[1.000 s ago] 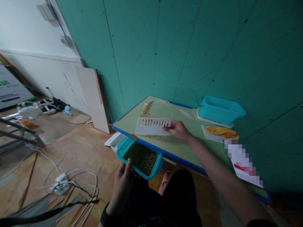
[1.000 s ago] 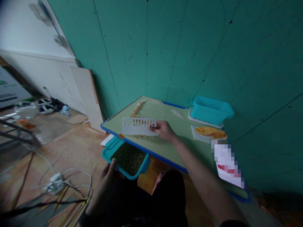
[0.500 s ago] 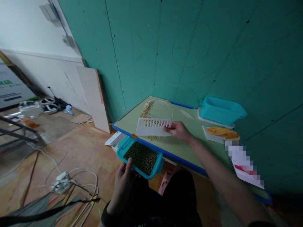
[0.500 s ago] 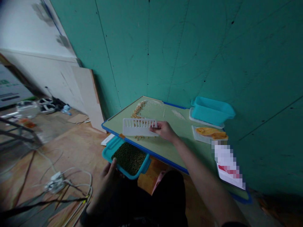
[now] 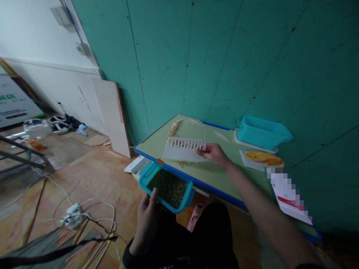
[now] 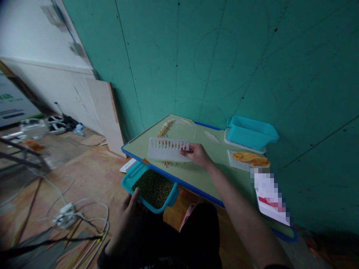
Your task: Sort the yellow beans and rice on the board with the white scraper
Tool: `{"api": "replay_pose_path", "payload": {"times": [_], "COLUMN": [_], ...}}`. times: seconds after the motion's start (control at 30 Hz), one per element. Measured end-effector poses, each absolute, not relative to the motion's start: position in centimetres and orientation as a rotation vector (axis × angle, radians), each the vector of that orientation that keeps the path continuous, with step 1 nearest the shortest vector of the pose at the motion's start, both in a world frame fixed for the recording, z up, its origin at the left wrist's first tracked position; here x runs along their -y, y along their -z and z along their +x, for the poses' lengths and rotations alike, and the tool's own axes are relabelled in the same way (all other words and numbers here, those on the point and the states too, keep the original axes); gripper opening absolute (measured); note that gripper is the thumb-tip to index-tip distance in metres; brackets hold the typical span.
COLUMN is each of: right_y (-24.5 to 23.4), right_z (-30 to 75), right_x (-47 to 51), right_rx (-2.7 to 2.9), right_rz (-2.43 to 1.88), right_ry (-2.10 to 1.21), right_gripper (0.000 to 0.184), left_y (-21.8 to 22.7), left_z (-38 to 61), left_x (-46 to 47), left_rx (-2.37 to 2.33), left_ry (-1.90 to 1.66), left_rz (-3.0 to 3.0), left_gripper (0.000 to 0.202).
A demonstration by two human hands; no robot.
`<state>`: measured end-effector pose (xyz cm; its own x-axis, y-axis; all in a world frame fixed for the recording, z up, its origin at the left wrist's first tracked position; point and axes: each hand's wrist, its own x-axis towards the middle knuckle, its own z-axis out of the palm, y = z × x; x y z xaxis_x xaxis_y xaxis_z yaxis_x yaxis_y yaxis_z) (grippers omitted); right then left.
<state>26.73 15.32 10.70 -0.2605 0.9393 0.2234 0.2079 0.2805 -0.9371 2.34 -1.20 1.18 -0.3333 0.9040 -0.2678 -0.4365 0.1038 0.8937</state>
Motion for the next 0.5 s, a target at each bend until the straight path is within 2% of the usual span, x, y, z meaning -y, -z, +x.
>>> {"api": "replay_pose_path", "payload": {"times": [0.13,0.3,0.5], "right_y": [-12.4,-11.8,-9.6], "right_z": [29.0,32.9,33.8], "right_x": [-12.7,-5.9,-0.8], "right_rx": [1.627,1.577,1.587], "right_rz": [-1.205,-1.558,-1.742], "right_ry": [-0.773,-0.272,-0.08], "right_gripper": [0.036,0.033,0.037], "left_y": [-1.0,0.2,0.7], "left_z": [2.4,2.0,2.2], "left_x": [1.5,1.5,1.9], "left_rx": [-1.243,-1.228,-1.188], "left_ry": [-1.534,-1.546,-1.508], "left_rz": [0.476,0.484,0.484], "left_gripper": [0.048,0.045,0.039]}}
